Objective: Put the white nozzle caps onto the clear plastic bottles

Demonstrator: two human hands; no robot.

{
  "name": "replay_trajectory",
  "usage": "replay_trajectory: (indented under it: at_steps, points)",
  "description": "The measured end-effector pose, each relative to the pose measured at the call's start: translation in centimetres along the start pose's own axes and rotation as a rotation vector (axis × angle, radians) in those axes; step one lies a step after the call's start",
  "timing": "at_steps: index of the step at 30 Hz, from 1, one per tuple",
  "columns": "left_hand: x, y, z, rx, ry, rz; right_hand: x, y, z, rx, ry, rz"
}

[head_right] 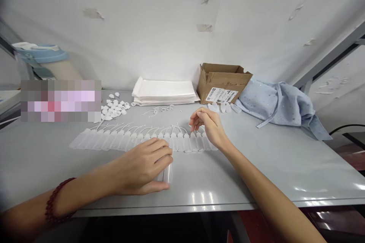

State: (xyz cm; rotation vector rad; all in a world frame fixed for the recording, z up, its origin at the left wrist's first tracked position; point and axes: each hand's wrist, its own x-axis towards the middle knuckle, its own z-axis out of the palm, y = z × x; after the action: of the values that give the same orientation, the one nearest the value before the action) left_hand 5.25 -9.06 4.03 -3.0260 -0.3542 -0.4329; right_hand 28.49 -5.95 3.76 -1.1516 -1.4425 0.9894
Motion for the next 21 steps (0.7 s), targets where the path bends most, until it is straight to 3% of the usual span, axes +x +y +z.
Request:
replay_trajectory:
  at_steps: [9,15,18,21]
  points:
    - [-0.3,0.1,0.1,0.052,-0.007,0.006,0.2,-0.1,0.0,-0.053,0.02,-0.011]
    - [-0.1,-0.2,-0.4,-0.04,0.015,-0.015,0.7,0.5,-0.4,-0.149,0.069,-0.049]
    - [0.0,-1.5,-0.8,-0.107,0.129,-0.129,1.2,1.1,-1.3,-0.267,0.121,-0.082]
    - [-0.2,-3.8,-1.0,-0.132,0.226,-0.333,1.9,1.9,-2.9,-0.372,0.205,-0.104]
